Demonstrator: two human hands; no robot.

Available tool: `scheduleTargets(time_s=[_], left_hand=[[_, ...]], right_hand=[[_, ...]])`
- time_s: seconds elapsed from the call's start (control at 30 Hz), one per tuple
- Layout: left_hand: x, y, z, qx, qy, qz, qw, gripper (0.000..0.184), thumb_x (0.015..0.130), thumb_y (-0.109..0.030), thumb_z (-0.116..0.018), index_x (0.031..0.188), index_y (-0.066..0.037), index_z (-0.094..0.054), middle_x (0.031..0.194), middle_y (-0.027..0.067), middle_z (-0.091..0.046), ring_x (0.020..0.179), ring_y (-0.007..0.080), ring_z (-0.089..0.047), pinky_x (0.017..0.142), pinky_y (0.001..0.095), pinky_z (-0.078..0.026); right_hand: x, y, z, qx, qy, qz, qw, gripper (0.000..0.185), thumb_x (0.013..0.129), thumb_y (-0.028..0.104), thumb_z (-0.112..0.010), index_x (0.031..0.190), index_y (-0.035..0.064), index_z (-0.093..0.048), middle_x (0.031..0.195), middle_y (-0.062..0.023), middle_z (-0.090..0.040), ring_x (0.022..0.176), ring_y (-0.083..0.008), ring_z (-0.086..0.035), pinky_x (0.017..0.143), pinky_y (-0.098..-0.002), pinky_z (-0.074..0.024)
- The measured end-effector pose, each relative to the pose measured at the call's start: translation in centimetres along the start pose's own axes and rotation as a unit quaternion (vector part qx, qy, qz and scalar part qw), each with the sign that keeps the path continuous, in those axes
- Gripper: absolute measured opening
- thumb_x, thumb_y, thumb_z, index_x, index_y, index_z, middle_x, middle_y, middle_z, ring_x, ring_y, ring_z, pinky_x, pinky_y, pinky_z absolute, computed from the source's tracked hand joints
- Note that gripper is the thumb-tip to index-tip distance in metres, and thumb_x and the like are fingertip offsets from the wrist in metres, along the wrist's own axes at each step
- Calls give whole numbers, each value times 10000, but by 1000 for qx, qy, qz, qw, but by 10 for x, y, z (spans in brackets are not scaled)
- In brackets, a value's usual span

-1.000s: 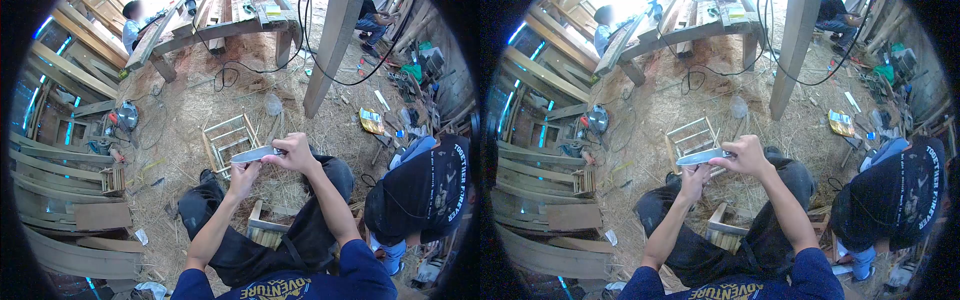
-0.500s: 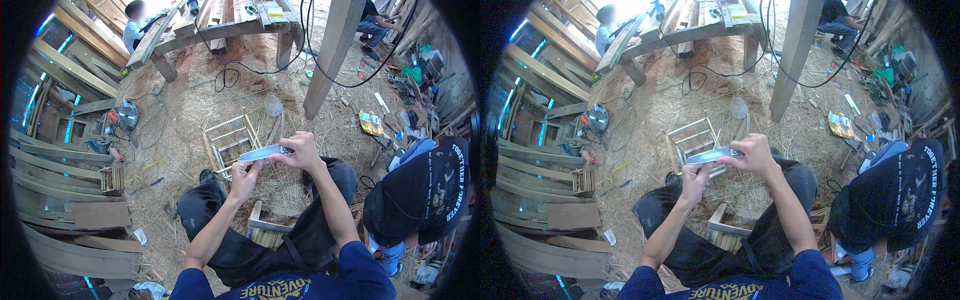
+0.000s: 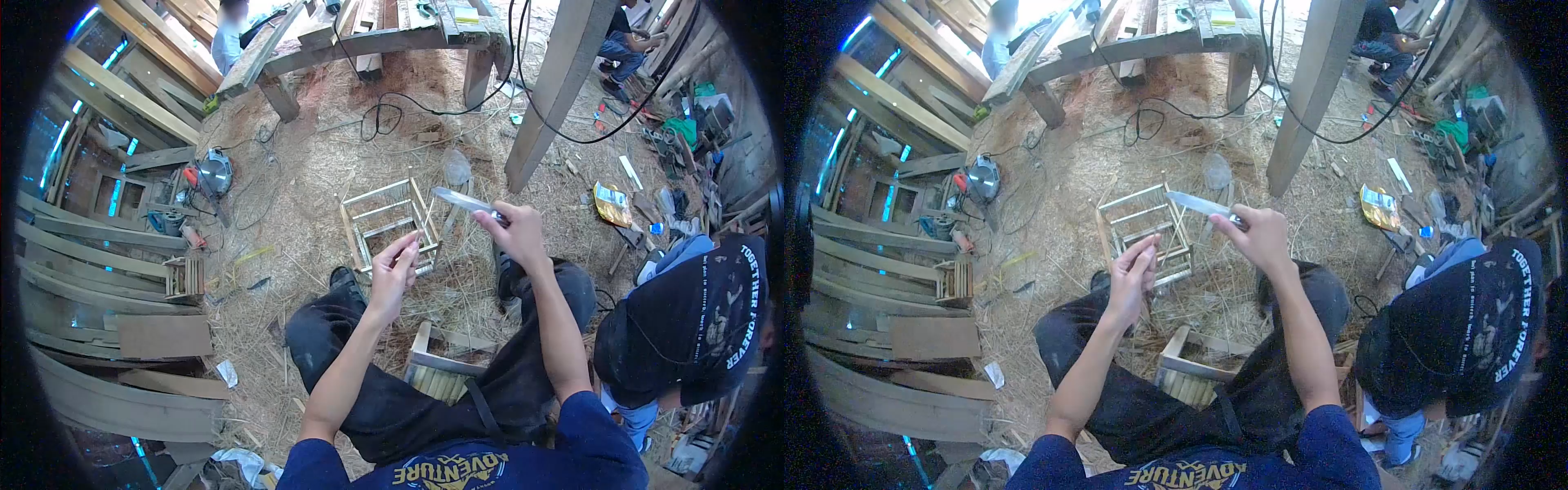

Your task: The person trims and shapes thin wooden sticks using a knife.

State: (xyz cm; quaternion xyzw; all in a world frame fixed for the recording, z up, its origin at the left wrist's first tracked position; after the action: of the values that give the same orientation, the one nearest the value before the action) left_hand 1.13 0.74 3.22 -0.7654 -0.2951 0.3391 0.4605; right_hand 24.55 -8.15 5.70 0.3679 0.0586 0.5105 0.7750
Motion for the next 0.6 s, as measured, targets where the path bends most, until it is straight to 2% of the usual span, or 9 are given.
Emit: scheduleTargets(time_s=[0.1, 0.23, 0.27, 0.5, 0.6], left_hand=[[8, -1, -7, -10, 9, -12, 1000, 338, 1010, -154, -562, 1325, -36, -595, 751, -82, -450, 558, -16, -332, 461, 167, -256], [14, 0, -12, -15, 19, -12, 1000, 357, 1011, -146, -555, 1354, -47, -570, 739, -80, -450, 549, -15, -323, 457, 172, -246], [13, -1, -16, -19, 20, -14, 1000, 359, 1010, -141, -555, 1357, -49, -567, 736, -79, -448, 547, -15, -320, 457, 172, -243], [15, 7, -21, -26, 50, -9, 998, 374, 986, -60, -528, 1358, -56, -569, 732, -80, -452, 540, -12, -306, 459, 173, -231], [14, 4, -24, -30, 69, -19, 997, 316, 981, -77, -556, 1291, -29, -598, 747, -60, -490, 564, 1, -335, 485, 176, -250]], right_hand=[[-2, 12, -11, 8, 28, 45, 999, 546, 845, 593, -664, 718, 62, -686, 502, -107, -546, 478, -298, -597, 500, -393, -456], [-4, 20, -29, 42, 45, 108, 992, 521, 836, 583, -682, 741, 71, -700, 508, -115, -551, 480, -306, -596, 500, -392, -465], [-4, 22, -30, 35, 49, 120, 991, 440, 812, 494, -749, 803, 55, -714, 539, -115, -568, 497, -256, -610, 504, -359, -468], [-2, 27, -33, 57, 78, 110, 989, 439, 825, 479, -741, 790, 43, -702, 520, -124, -531, 470, -264, -571, 489, -360, -438], [-2, 27, -32, 82, 73, 116, 987, 437, 842, 469, -728, 778, 38, -690, 517, -128, -518, 456, -263, -546, 483, -360, -424]])
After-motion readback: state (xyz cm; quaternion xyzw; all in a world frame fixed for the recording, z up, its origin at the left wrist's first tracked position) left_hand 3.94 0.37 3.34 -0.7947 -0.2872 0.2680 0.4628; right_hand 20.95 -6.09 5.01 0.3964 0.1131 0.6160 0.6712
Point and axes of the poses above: each hand's wrist, its own x-axis towards the middle knuckle, its own z-axis out of the back of the hand, y = z × x, the point moved 1 cm from there along x, towards the middle knuckle
